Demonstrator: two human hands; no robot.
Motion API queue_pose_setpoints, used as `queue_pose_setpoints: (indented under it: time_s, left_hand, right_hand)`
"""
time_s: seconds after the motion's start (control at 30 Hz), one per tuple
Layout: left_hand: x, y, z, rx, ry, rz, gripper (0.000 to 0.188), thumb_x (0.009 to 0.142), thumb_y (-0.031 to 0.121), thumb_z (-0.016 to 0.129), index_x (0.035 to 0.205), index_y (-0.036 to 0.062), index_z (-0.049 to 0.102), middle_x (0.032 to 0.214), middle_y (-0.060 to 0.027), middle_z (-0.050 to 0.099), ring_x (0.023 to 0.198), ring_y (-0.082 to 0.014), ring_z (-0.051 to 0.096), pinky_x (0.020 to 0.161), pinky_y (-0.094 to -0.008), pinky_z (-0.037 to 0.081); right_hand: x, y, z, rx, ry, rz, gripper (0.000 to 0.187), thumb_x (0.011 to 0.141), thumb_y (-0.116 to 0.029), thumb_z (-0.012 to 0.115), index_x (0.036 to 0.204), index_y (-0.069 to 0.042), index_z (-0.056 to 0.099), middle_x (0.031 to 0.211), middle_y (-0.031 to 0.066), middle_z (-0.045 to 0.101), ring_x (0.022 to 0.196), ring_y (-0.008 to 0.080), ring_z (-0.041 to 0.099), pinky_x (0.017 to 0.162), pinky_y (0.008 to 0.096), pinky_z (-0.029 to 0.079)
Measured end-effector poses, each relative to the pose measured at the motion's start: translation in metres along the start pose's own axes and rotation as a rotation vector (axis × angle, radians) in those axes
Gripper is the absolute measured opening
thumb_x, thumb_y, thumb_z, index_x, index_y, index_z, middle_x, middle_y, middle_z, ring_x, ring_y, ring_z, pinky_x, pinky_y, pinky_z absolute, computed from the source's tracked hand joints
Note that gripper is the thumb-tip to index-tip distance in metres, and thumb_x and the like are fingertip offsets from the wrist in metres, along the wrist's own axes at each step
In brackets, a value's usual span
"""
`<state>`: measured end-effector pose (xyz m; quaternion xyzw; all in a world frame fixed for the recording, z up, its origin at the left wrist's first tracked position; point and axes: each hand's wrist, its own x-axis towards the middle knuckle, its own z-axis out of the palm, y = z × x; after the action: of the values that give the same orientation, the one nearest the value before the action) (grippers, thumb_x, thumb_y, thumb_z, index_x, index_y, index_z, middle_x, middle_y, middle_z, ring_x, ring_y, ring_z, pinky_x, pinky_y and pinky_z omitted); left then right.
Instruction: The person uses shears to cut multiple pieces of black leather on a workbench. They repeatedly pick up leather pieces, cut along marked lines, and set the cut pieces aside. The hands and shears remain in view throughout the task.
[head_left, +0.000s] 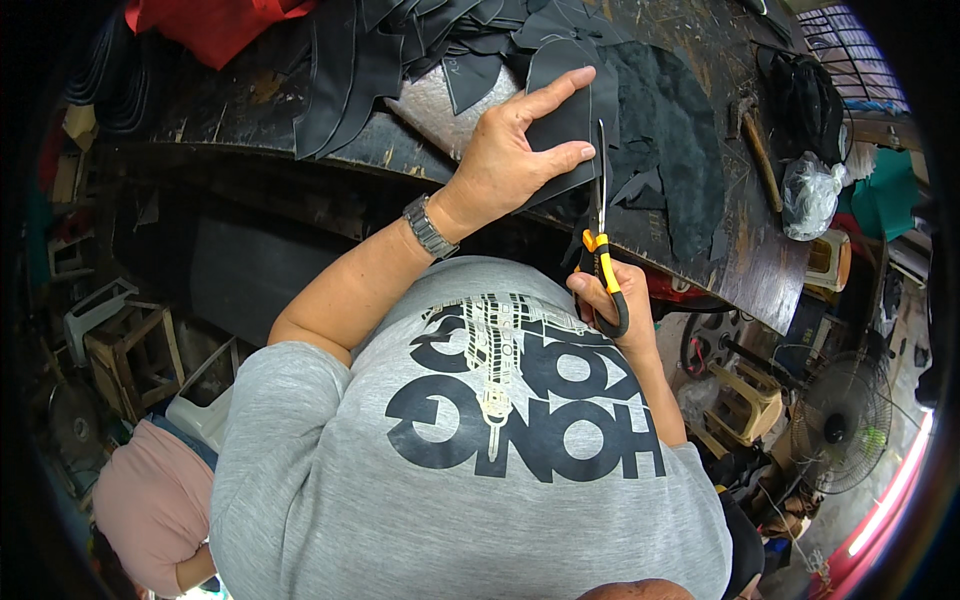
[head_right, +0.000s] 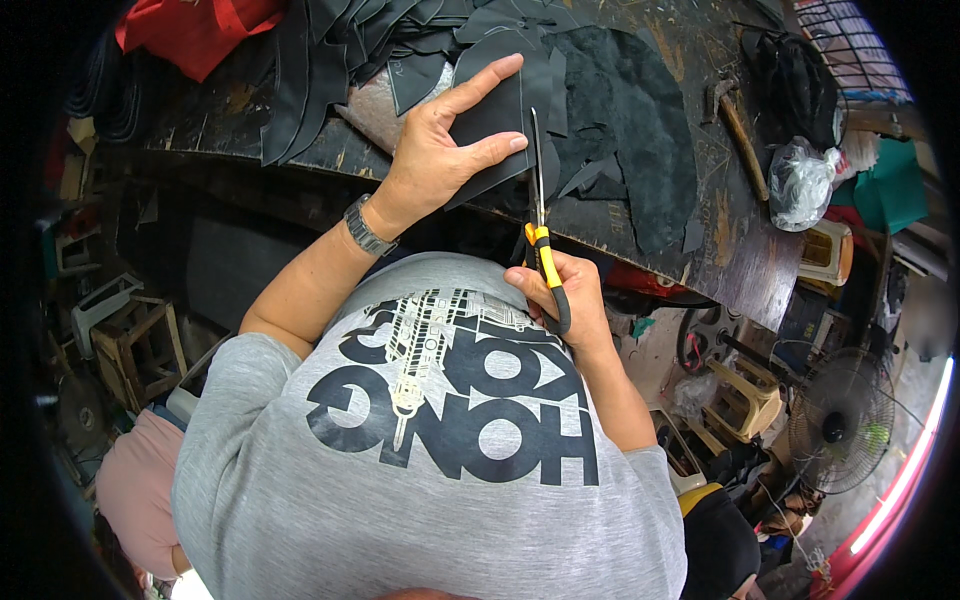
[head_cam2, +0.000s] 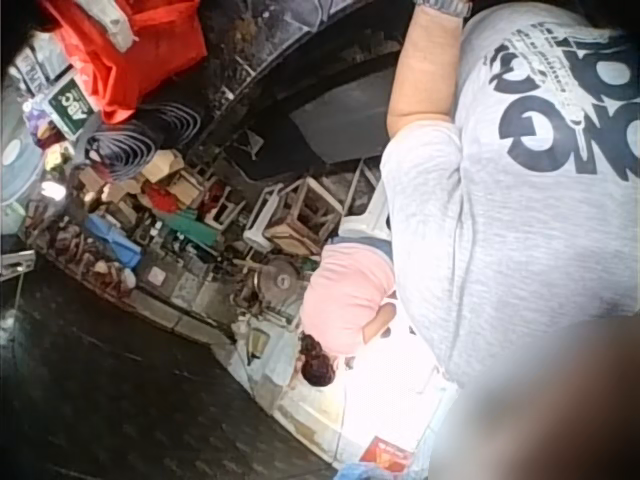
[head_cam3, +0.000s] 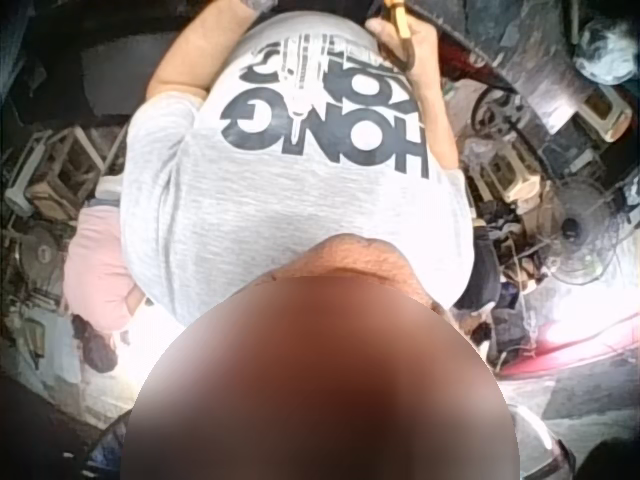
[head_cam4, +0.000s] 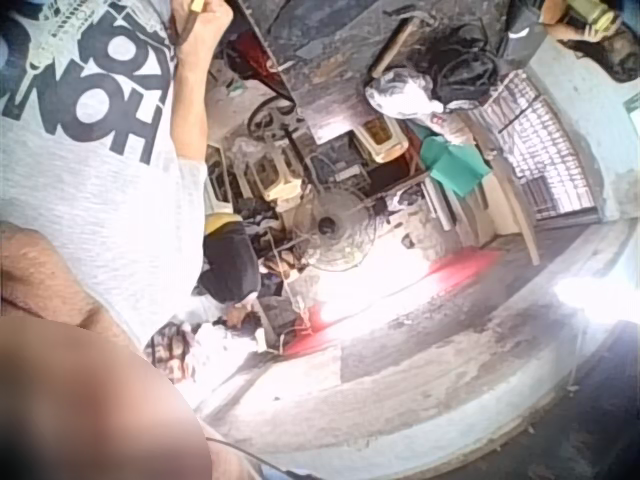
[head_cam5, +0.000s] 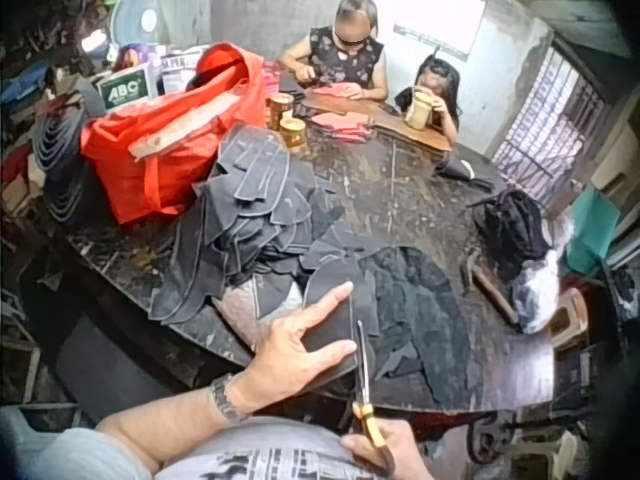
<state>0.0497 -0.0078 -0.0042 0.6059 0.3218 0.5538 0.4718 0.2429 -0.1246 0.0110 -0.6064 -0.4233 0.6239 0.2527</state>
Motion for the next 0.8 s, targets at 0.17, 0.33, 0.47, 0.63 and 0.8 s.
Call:
queue_pose_setpoints:
  time_s: [0.17,0.33,0.47,0.63,0.8]
  left_hand:
    - [-0.007,0.005,0.003,0.036,-0.089,-0.033,0.072,0.080,0.007,0.079,0.144,0.0042,0.046,0.142,-0.0124,0.053,0.125,-0.0173,0.054,0.107,-0.0302,0.042]
    - [-0.010,0.002,0.005,0.038,-0.090,-0.015,0.075,0.080,0.006,0.078,0.146,0.0041,0.043,0.145,-0.0125,0.051,0.126,-0.0165,0.053,0.107,-0.0299,0.041]
    - [-0.011,-0.001,0.005,0.051,-0.084,-0.010,0.076,0.080,0.006,0.078,0.147,0.0041,0.042,0.144,-0.0120,0.051,0.124,-0.0155,0.053,0.106,-0.0293,0.042]
    - [-0.011,0.000,0.007,0.022,-0.072,-0.042,0.072,0.080,0.006,0.078,0.144,0.0030,0.046,0.140,-0.0101,0.055,0.121,-0.0136,0.054,0.104,-0.0281,0.043]
    - [0.007,0.002,-0.012,-0.005,-0.103,-0.161,0.055,0.082,0.006,0.078,0.133,0.0041,0.059,0.123,-0.0077,0.065,0.108,-0.0104,0.060,0.093,-0.0236,0.050]
  right_hand:
    - [0.006,-0.003,-0.004,0.175,-0.038,-0.036,0.031,0.084,-0.030,0.077,0.080,-0.003,0.062,0.061,0.0030,0.058,0.047,0.0097,0.053,0.044,0.0222,0.040]
    - [0.010,-0.006,-0.001,0.238,-0.072,-0.063,0.036,0.082,-0.037,0.078,0.080,-0.004,0.062,0.064,0.0030,0.058,0.050,0.0101,0.054,0.044,0.0225,0.042]
    - [0.006,-0.008,0.004,0.170,-0.030,-0.018,0.033,0.085,-0.033,0.077,0.079,-0.005,0.062,0.058,0.0003,0.056,0.045,0.0077,0.051,0.043,0.0206,0.039]
    - [0.004,-0.009,0.007,0.093,0.020,0.033,0.025,0.087,-0.024,0.076,0.077,-0.006,0.062,0.054,-0.0015,0.054,0.041,0.0044,0.047,0.041,0.0195,0.037]
    - [0.003,-0.007,0.004,0.126,-0.012,0.016,0.025,0.086,-0.024,0.076,0.078,-0.005,0.062,0.054,-0.0010,0.054,0.041,0.0055,0.047,0.040,0.0198,0.038]
